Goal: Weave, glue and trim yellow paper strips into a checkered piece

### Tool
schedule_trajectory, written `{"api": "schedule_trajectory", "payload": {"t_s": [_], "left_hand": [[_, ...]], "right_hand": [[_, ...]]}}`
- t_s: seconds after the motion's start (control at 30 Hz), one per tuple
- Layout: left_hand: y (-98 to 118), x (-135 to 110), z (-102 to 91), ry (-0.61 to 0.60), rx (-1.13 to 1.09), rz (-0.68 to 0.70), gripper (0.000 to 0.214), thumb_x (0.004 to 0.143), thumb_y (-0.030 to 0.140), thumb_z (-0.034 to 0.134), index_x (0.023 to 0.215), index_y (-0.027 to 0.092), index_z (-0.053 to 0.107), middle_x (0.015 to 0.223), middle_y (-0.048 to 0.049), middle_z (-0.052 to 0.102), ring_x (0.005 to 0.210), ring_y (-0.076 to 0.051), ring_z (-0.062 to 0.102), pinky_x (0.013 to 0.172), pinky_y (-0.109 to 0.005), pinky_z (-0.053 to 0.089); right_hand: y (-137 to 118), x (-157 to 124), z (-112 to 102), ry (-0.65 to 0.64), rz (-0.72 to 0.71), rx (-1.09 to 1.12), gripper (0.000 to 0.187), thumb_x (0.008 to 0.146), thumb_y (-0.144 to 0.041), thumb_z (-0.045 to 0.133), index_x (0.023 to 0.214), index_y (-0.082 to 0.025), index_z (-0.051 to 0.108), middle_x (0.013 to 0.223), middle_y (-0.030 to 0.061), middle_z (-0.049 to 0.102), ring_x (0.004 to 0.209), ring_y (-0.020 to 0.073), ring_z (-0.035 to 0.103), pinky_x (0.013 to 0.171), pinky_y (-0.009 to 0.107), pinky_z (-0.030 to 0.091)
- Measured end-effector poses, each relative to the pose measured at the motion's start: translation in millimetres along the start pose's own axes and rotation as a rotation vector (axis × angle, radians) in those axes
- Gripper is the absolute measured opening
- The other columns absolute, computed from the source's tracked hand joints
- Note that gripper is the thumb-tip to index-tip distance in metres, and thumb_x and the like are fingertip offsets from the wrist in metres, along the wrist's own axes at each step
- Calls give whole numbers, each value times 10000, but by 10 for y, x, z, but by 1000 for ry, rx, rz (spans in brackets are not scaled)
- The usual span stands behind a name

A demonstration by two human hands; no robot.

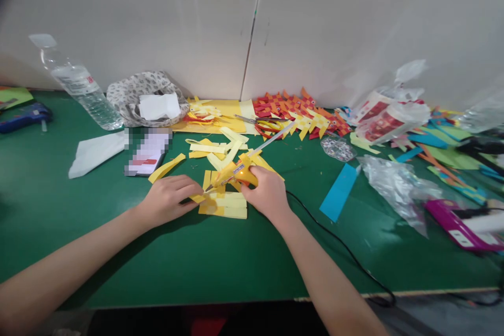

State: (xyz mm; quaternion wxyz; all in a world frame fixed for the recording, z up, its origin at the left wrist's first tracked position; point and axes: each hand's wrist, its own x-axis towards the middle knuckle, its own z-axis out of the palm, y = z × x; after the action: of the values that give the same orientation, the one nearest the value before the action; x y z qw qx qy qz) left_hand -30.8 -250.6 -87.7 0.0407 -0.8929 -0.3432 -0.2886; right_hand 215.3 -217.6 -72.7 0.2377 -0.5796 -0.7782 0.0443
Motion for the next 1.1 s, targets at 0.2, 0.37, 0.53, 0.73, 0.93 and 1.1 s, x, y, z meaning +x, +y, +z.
{"api": "schedule_trajectory", "payload": {"t_s": [0.2, 0.37, 0.53, 0.73, 0.93, 1.1], "left_hand": [[-10, -14, 17, -32, -7, -8, 134, 845, 202, 500, 852, 199, 633, 710, -19, 684, 668, -150, 652, 599, -254, 499], [-8, -5, -10, -73, -2, 39, 175, 869, 253, 468, 856, 195, 633, 733, -31, 682, 675, -144, 649, 625, -259, 508], [1, 2, -32, -80, 14, 66, 188, 881, 262, 462, 849, 192, 634, 737, -30, 680, 680, -138, 647, 634, -256, 503], [-4, -1, -31, -70, 47, 85, 190, 877, 263, 467, 825, 190, 634, 679, -20, 658, 640, -135, 628, 594, -247, 481], [0, 6, -40, -88, 104, 119, 160, 861, 223, 474, 810, 192, 622, 639, 0, 643, 586, -132, 603, 518, -244, 426], [9, 16, -53, -106, 146, 160, 168, 874, 225, 454, 813, 187, 606, 626, 8, 634, 553, -131, 582, 485, -251, 387]], "right_hand": [[14, -7, 27, 10, -29, -31, 174, 692, -357, 562, 627, -197, 545, 571, 13, 541, 531, 146, 494, 475, 250, 271], [15, -9, 23, 13, -39, -43, 191, 709, -378, 554, 635, -203, 559, 556, 11, 544, 519, 146, 492, 477, 251, 275], [11, -9, 15, 11, -38, -44, 194, 708, -376, 554, 630, -199, 562, 556, 12, 541, 518, 147, 488, 481, 256, 269], [9, -13, 5, 11, -37, -43, 163, 698, -344, 544, 670, -191, 591, 601, 20, 573, 549, 153, 504, 497, 260, 301], [11, -25, 2, 32, -81, -39, 167, 690, -318, 525, 740, -194, 624, 620, 24, 600, 565, 161, 530, 506, 259, 328], [13, -38, 27, 74, -90, -48, 209, 711, -322, 513, 805, -186, 642, 660, 42, 630, 585, 173, 558, 515, 265, 350]]}}
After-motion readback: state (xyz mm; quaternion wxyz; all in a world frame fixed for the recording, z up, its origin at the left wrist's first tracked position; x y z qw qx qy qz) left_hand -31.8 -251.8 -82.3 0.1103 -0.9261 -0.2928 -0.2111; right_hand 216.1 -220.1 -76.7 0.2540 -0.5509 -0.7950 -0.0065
